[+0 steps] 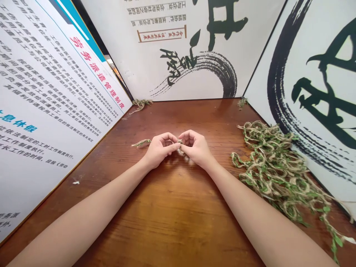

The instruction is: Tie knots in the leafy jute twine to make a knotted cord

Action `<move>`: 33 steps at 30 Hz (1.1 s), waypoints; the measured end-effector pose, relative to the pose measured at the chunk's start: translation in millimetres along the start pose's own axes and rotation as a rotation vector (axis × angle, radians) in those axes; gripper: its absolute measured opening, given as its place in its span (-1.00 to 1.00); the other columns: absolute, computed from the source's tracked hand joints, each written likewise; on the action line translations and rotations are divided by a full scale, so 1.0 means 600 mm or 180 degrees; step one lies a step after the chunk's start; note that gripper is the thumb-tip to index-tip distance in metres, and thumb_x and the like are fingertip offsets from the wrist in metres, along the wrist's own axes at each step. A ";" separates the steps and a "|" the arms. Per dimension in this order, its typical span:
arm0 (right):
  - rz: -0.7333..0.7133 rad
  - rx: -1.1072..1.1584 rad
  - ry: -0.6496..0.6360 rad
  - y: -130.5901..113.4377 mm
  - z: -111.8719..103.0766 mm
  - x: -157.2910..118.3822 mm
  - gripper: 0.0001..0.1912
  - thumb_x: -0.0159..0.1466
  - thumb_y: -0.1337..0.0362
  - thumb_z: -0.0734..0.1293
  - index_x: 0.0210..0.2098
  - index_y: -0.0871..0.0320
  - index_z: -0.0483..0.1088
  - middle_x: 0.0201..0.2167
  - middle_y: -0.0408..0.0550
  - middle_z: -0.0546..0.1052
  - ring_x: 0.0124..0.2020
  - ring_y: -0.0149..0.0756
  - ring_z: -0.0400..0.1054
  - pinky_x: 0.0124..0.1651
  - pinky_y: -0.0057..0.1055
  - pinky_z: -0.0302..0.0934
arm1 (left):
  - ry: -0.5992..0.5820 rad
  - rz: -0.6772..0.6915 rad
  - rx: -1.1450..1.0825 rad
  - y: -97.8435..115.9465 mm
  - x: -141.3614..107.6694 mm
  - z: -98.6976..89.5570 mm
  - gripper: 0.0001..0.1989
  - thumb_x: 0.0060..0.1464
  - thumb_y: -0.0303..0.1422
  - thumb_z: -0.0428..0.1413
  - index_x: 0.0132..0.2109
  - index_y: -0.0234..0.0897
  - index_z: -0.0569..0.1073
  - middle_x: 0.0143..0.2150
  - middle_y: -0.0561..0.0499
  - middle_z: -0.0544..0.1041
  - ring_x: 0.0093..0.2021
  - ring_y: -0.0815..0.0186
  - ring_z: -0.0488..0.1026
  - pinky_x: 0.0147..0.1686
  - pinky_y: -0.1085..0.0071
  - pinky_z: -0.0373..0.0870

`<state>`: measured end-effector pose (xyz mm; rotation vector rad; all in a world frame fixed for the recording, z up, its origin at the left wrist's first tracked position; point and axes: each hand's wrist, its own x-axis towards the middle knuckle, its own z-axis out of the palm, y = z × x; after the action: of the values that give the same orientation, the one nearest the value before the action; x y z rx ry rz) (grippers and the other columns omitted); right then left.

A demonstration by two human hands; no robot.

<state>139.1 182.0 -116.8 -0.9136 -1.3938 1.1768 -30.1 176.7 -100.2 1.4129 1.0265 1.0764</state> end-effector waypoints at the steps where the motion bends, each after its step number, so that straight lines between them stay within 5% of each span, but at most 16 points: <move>1: 0.0000 0.0017 0.0000 -0.001 -0.001 0.000 -0.69 -0.01 0.21 0.55 -0.32 0.14 0.45 -0.47 -0.16 0.48 -0.44 -0.38 0.35 -0.38 -0.42 0.27 | 0.0048 -0.0014 -0.0017 -0.002 0.001 0.001 -0.71 -0.10 -0.23 0.38 -0.33 -0.30 0.49 -0.49 0.06 0.51 -0.57 0.46 0.34 -0.58 0.52 0.20; 9: 0.0141 0.0265 0.0004 -0.003 -0.007 -0.002 -0.75 0.10 0.15 0.49 -0.28 0.13 0.51 -0.47 -0.13 0.54 -0.44 -0.34 0.41 -0.30 -0.35 0.36 | 0.0225 0.0120 0.0013 -0.005 0.003 0.003 -0.75 -0.06 -0.28 0.33 -0.32 -0.28 0.43 -0.45 0.11 0.49 -0.60 0.52 0.27 -0.58 0.53 0.19; 14: -0.0092 -0.0171 -0.0053 -0.003 -0.008 0.000 -0.69 0.08 0.04 0.53 -0.29 0.13 0.61 -0.28 -0.02 0.59 -0.32 -0.28 0.47 -0.29 -0.34 0.37 | 0.0065 0.0173 0.0020 -0.008 0.003 -0.001 -0.71 -0.03 -0.23 0.34 -0.33 -0.28 0.41 -0.46 0.10 0.49 -0.64 0.52 0.26 -0.64 0.53 0.14; 21: 0.0187 -0.0034 -0.0119 0.000 -0.004 -0.001 -0.68 0.07 0.06 0.55 -0.43 0.15 0.47 -0.50 -0.11 0.55 -0.50 -0.36 0.42 -0.41 -0.40 0.34 | 0.0225 0.0014 -0.0123 0.000 0.000 0.002 -0.74 -0.11 -0.28 0.35 -0.38 -0.29 0.43 -0.50 0.11 0.47 -0.65 0.53 0.23 -0.64 0.53 0.14; 28: -0.0043 0.0114 -0.0137 -0.003 -0.001 -0.003 -0.59 0.03 0.04 0.59 -0.27 0.13 0.49 -0.34 -0.04 0.62 -0.36 -0.28 0.51 -0.28 -0.33 0.44 | 0.0304 -0.0054 -0.0213 0.001 0.004 0.004 -0.72 -0.14 -0.25 0.36 -0.38 -0.29 0.44 -0.51 0.10 0.47 -0.64 0.52 0.24 -0.63 0.53 0.15; 33: 0.0024 0.0142 -0.0221 -0.004 -0.001 -0.002 -0.65 0.04 0.09 0.57 -0.27 0.12 0.51 -0.41 -0.08 0.59 -0.41 -0.31 0.47 -0.32 -0.35 0.40 | 0.0200 -0.0059 -0.0270 0.001 0.003 0.001 -0.74 -0.15 -0.28 0.36 -0.38 -0.28 0.45 -0.51 0.10 0.47 -0.63 0.51 0.27 -0.63 0.53 0.16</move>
<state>139.7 180.4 -115.1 -0.8545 -1.4150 1.2508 -29.1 178.1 -99.3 1.3062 1.0249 1.1439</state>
